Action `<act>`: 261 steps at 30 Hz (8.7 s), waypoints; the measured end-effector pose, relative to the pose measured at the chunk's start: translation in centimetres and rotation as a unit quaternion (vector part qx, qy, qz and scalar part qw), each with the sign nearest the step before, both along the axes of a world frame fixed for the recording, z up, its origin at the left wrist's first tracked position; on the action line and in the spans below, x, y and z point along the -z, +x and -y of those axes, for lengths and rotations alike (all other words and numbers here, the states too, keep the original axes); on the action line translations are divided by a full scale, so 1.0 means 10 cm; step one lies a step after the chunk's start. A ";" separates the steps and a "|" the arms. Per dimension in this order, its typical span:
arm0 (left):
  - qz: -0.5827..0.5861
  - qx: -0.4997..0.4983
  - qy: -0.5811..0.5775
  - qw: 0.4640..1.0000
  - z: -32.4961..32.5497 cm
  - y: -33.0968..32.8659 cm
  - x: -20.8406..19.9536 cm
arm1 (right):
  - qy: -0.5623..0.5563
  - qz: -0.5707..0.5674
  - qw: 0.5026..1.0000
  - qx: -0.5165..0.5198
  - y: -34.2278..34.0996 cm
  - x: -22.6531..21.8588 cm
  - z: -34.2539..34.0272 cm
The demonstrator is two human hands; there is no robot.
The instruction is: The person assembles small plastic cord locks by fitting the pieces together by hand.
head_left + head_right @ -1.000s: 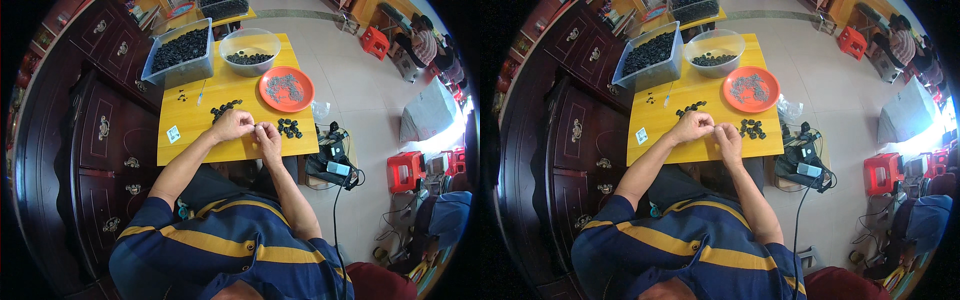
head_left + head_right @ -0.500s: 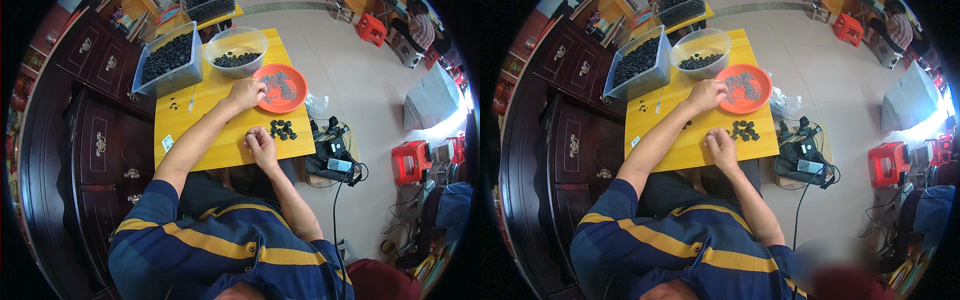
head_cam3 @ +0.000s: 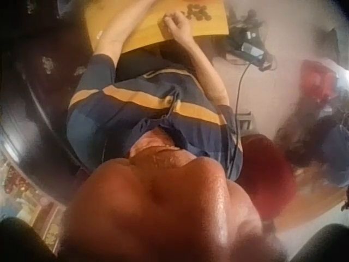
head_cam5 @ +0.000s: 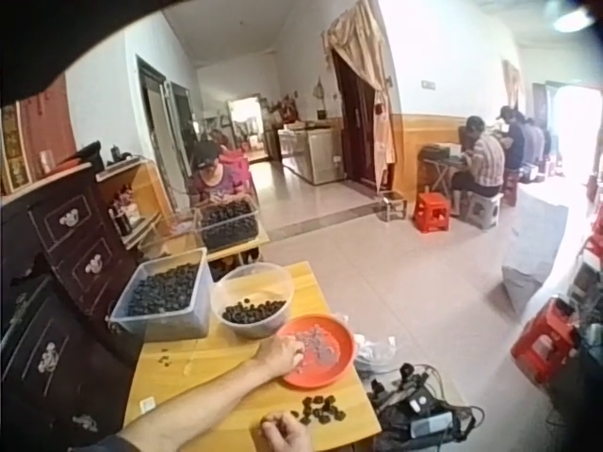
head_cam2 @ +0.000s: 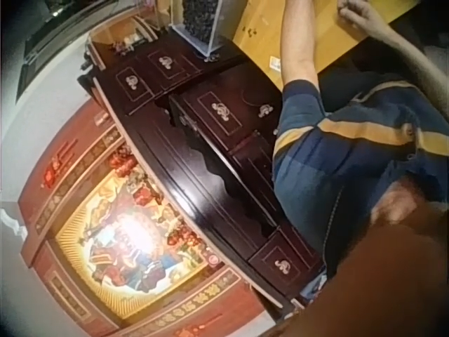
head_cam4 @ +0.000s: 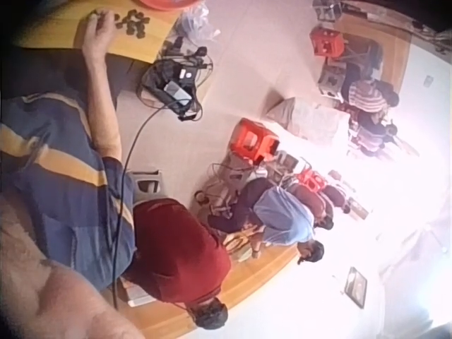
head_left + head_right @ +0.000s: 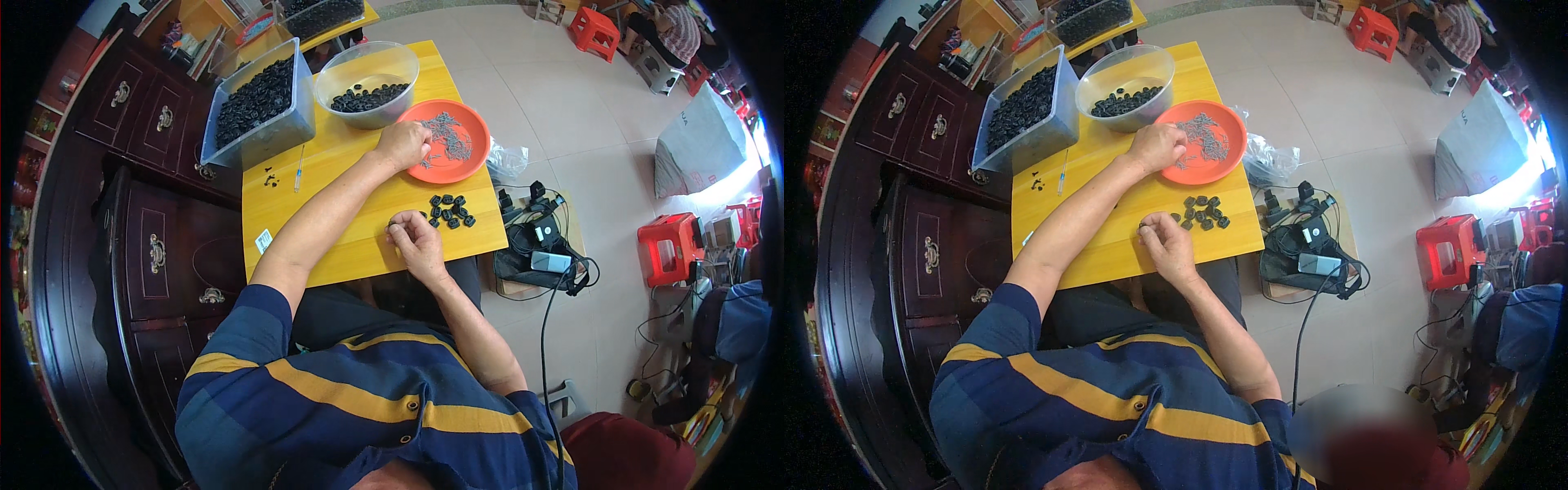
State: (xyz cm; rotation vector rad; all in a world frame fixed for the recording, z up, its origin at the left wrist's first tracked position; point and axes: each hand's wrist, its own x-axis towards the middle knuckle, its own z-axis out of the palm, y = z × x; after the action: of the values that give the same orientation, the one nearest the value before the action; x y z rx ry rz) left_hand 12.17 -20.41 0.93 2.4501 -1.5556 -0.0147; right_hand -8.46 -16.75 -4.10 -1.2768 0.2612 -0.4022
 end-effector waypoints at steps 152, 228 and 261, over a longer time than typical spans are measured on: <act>-0.346 -0.100 -0.255 0.897 -1.68 -0.62 -0.02 | 0.079 -0.040 0.995 0.037 0.04 -0.07 0.00; -0.509 -0.082 -0.343 0.785 -1.64 -1.05 -0.05 | 0.359 0.035 0.932 -0.032 -0.08 -0.16 0.07; -0.585 -0.111 -0.329 0.732 -1.72 -0.96 0.00 | 0.150 -0.008 0.988 0.031 -0.03 -0.24 -0.03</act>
State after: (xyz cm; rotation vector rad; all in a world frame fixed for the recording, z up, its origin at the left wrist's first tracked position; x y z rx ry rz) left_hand 2.58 -3.26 0.97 1.4182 -0.5143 -0.6876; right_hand -8.80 -16.41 -1.68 -0.9777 0.3623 -0.3891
